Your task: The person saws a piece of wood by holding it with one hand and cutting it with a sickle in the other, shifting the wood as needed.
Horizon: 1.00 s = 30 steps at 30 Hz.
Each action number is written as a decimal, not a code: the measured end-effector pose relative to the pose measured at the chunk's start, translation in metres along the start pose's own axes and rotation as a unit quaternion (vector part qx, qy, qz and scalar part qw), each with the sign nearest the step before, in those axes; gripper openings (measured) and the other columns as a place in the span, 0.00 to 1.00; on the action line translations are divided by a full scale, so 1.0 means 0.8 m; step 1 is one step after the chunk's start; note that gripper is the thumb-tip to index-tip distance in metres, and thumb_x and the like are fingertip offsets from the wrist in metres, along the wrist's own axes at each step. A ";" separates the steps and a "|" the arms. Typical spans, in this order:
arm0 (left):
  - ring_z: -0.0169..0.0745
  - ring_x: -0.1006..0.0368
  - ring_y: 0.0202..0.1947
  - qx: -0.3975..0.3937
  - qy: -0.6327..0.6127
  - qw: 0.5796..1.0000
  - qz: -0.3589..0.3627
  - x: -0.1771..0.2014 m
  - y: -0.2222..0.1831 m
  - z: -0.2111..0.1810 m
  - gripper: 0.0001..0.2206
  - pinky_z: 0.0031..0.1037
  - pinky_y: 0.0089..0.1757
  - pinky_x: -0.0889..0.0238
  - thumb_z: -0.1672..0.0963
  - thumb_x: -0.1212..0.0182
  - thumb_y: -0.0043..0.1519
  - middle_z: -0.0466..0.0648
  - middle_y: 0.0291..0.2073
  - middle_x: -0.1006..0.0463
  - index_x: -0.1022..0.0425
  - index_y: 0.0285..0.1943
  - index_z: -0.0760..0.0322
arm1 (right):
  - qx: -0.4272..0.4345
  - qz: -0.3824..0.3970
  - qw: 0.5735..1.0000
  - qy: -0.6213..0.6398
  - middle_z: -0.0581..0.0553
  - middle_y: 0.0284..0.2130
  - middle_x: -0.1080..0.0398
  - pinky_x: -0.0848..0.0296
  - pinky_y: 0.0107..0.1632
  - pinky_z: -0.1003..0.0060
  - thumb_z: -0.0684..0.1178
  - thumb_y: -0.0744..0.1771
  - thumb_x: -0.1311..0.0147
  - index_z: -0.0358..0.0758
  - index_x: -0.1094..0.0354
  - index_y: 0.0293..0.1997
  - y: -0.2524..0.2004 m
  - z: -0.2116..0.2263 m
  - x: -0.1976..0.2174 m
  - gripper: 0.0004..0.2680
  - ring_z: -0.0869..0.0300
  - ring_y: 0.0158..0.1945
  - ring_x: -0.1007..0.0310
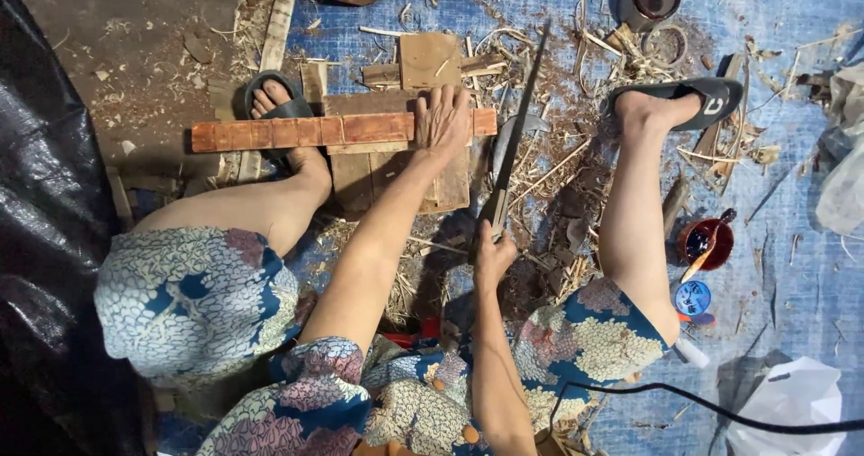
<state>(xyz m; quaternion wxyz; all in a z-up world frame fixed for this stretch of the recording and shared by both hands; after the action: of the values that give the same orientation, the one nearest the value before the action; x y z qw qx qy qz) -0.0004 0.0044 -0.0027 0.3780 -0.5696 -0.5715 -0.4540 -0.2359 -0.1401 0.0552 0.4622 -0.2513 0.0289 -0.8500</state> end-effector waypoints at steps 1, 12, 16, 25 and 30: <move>0.49 0.37 0.47 0.000 -0.001 1.000 0.003 0.004 0.001 -0.002 0.09 0.43 0.44 0.43 0.51 0.44 0.64 0.47 0.41 0.35 0.37 0.45 0.53 | -0.002 -0.001 1.000 -0.002 0.35 0.17 0.33 0.35 0.34 0.57 0.52 0.68 0.40 0.23 0.29 0.33 0.001 0.003 0.001 0.15 0.58 0.21 0.41; 0.44 0.37 0.47 0.082 -0.030 0.996 -0.031 0.021 0.002 -0.016 0.06 0.41 0.45 0.43 0.51 0.50 0.64 0.45 0.38 0.34 0.35 0.41 0.53 | 0.095 0.042 0.994 0.012 0.44 0.12 0.33 0.34 0.26 0.67 0.56 0.70 0.42 0.38 0.31 0.22 -0.006 0.047 0.006 0.17 0.62 0.17 0.35; 0.44 0.35 0.46 0.105 -0.039 0.993 -0.034 0.022 0.010 -0.017 0.05 0.41 0.45 0.42 0.53 0.50 0.63 0.44 0.37 0.34 0.34 0.40 0.53 | 0.125 0.048 0.990 -0.034 0.39 0.11 0.34 0.35 0.26 0.64 0.57 0.70 0.41 0.38 0.32 0.22 0.005 0.024 -0.005 0.17 0.58 0.17 0.33; 0.45 0.36 0.45 0.097 -0.038 0.994 -0.013 0.030 0.005 -0.019 0.06 0.39 0.43 0.43 0.55 0.55 0.65 0.45 0.38 0.34 0.33 0.43 0.56 | 0.144 0.037 0.986 -0.076 0.36 0.12 0.35 0.38 0.25 0.65 0.56 0.68 0.38 0.38 0.34 0.22 0.029 -0.038 -0.010 0.17 0.61 0.19 0.37; 0.46 0.36 0.45 0.068 -0.012 0.997 -0.018 0.029 0.002 -0.018 0.05 0.39 0.42 0.43 0.55 0.54 0.65 0.46 0.39 0.35 0.34 0.44 0.56 | 0.151 0.029 0.985 -0.078 0.36 0.11 0.38 0.42 0.25 0.67 0.59 0.68 0.39 0.38 0.37 0.21 0.020 -0.011 -0.010 0.19 0.63 0.19 0.41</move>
<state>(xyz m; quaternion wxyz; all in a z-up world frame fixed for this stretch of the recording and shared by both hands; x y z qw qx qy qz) -0.0012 -0.0022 0.0234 0.4008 -0.5375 -0.6155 -0.4142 -0.2239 -0.1448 0.0401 0.5205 -0.2434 -0.1290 -0.8082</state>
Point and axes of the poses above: each hand's wrist, its own y-axis towards the middle knuckle, its own x-axis out of the back of the hand, z = x × y, the point moved 1 cm from there along y, towards the middle knuckle
